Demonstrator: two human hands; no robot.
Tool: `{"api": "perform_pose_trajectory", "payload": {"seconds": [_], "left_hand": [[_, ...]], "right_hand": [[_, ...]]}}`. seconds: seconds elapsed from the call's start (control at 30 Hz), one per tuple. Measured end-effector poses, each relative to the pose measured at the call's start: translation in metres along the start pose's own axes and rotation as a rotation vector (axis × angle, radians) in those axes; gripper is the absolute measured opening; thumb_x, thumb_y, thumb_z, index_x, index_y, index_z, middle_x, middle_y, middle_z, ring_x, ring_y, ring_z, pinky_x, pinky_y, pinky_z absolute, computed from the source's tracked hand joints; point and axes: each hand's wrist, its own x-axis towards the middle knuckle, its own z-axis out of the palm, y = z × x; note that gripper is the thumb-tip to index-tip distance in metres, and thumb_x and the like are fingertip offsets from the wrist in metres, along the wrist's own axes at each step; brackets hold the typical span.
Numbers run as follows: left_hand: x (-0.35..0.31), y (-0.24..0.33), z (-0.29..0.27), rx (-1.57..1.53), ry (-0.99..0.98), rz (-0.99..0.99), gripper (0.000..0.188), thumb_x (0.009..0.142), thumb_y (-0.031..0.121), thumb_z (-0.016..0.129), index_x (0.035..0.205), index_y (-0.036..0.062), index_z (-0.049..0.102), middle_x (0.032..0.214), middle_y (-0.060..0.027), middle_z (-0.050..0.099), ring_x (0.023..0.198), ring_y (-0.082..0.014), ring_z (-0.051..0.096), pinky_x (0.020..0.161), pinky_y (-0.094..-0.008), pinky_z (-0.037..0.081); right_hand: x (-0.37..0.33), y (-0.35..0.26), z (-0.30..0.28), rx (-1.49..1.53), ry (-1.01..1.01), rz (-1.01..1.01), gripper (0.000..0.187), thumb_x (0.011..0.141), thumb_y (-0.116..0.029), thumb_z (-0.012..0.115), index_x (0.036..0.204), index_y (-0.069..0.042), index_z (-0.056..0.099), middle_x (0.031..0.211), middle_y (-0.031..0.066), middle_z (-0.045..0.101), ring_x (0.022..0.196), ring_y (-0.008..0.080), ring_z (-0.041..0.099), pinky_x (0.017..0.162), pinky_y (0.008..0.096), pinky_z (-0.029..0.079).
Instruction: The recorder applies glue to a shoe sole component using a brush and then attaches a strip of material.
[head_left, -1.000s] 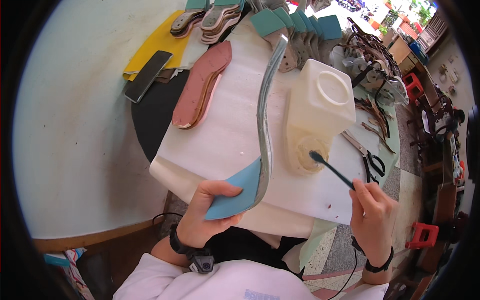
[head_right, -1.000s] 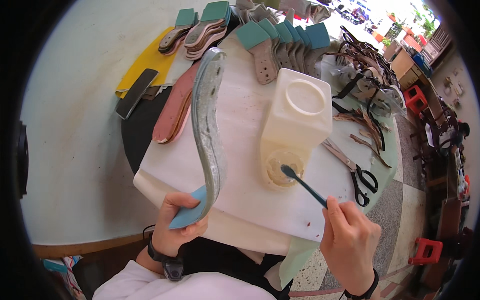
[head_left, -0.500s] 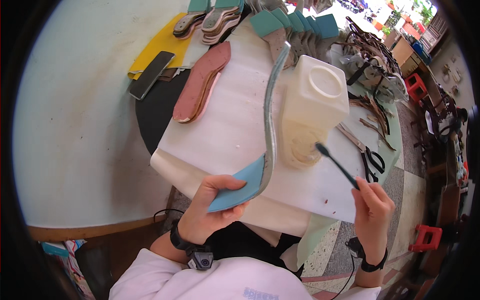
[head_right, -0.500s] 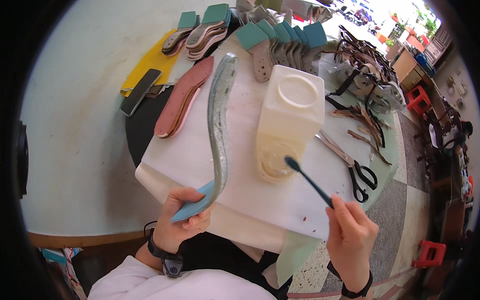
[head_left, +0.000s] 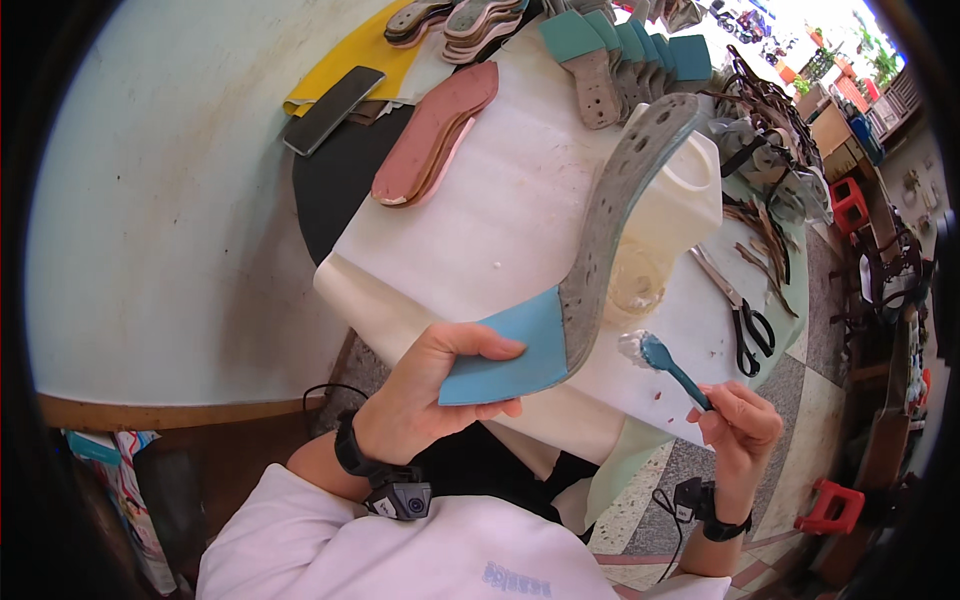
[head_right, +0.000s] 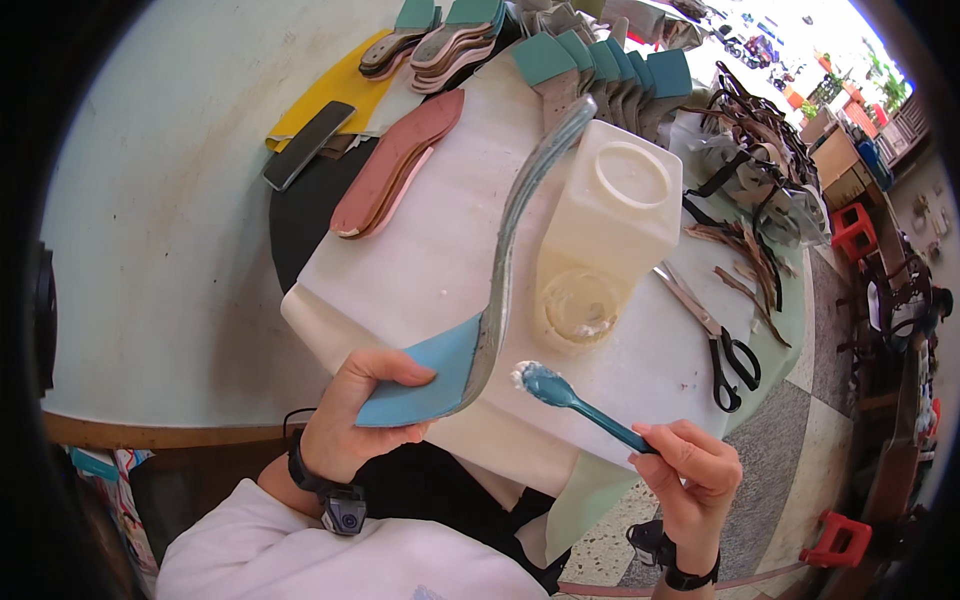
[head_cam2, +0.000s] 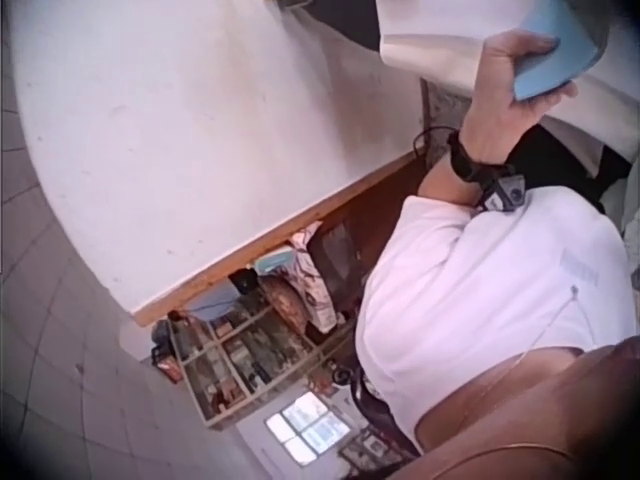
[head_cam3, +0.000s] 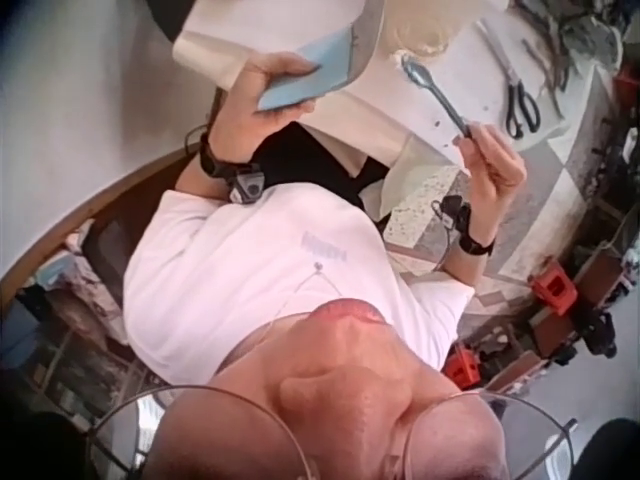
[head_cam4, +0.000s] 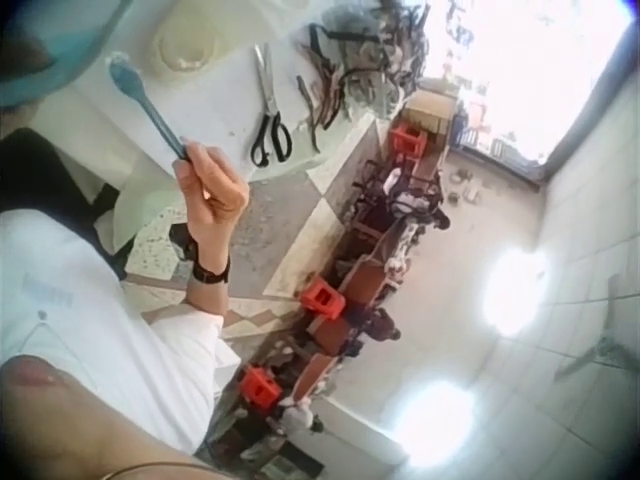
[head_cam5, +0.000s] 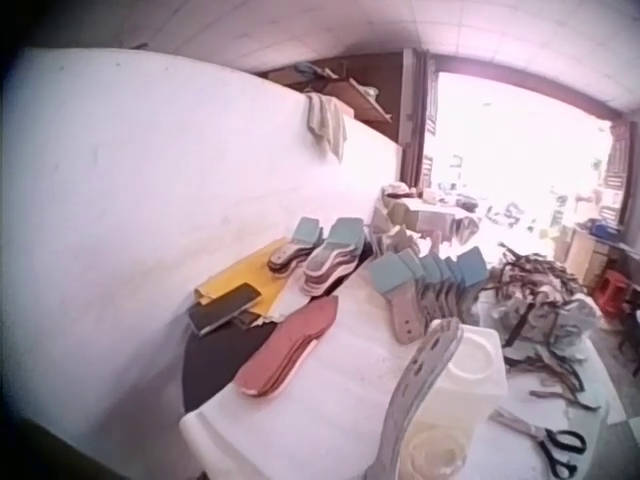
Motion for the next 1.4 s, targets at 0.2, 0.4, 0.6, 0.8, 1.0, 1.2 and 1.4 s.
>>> {"api": "perform_pose_trajectory", "payload": {"seconds": [0.2,0.4,0.6,0.8,1.0,1.2,1.4], "left_hand": [[0.001,0.002,0.003,-0.164,0.035,-0.133,0.018,0.076,0.004,0.054,0.085,-0.012,0.053,0.065,-0.0197,0.06,0.043,-0.0256,0.058,0.034,-0.0284,0.048],[0.003,0.0,-0.002,-0.212,-0.16,-0.152,0.022,0.075,0.002,0.057,0.089,-0.0123,0.049,0.074,-0.0206,0.058,0.049,-0.0274,0.061,0.046,-0.0298,0.058],[0.007,-0.002,-0.01,-0.273,-0.205,-0.235,0.021,0.076,0.002,0.056,0.089,-0.0134,0.049,0.072,-0.0213,0.059,0.049,-0.027,0.062,0.043,-0.028,0.057],[0.01,-0.002,-0.014,-0.311,-0.254,-0.265,0.019,0.077,0.002,0.054,0.087,-0.0141,0.051,0.07,-0.0225,0.06,0.05,-0.0276,0.064,0.044,-0.0285,0.058],[0.012,-0.003,-0.014,-0.265,-0.246,-0.262,0.019,0.078,0.004,0.054,0.086,-0.0122,0.052,0.068,-0.0215,0.061,0.048,-0.0246,0.063,0.036,-0.0248,0.052],[0.012,-0.003,-0.013,-0.265,-0.256,-0.3,0.019,0.078,0.005,0.055,0.085,-0.0122,0.052,0.066,-0.0208,0.061,0.044,-0.0238,0.061,0.035,-0.0242,0.051],[0.01,-0.003,-0.01,-0.258,-0.251,-0.321,0.017,0.078,0.003,0.053,0.085,-0.0122,0.053,0.065,-0.0207,0.06,0.044,-0.025,0.061,0.035,-0.0242,0.051]], "right_hand": [[-0.004,0.008,0.01,0.246,-0.066,0.005,0.024,0.068,0.008,0.066,0.092,0.005,0.067,0.072,0.0106,0.063,0.06,0.0126,0.055,0.052,0.021,0.038],[0.0,0.006,0.013,0.168,-0.107,-0.054,0.028,0.067,0.009,0.067,0.094,0.004,0.068,0.072,0.0103,0.063,0.061,0.0126,0.056,0.053,0.0208,0.039],[0.001,0.012,0.014,0.134,-0.101,-0.094,0.028,0.067,0.009,0.068,0.095,0.004,0.068,0.073,0.0105,0.063,0.062,0.0131,0.057,0.054,0.0209,0.04],[0.004,0.016,0.012,0.166,-0.079,-0.143,0.027,0.067,0.007,0.069,0.094,0.003,0.068,0.075,0.0115,0.064,0.063,0.0134,0.057,0.054,0.0214,0.041],[0.011,0.014,0.014,0.149,-0.145,-0.136,0.025,0.067,0.007,0.069,0.092,0.004,0.068,0.078,0.0125,0.065,0.064,0.0146,0.058,0.056,0.0213,0.042],[0.014,0.017,0.008,0.133,-0.083,-0.19,0.025,0.066,0.009,0.068,0.091,0.004,0.068,0.076,0.0133,0.064,0.064,0.0155,0.059,0.056,0.0221,0.043],[0.019,0.013,0.005,0.154,-0.201,-0.186,0.027,0.066,0.009,0.067,0.092,0.004,0.068,0.074,0.0135,0.064,0.062,0.0154,0.059,0.054,0.0227,0.043]]}}
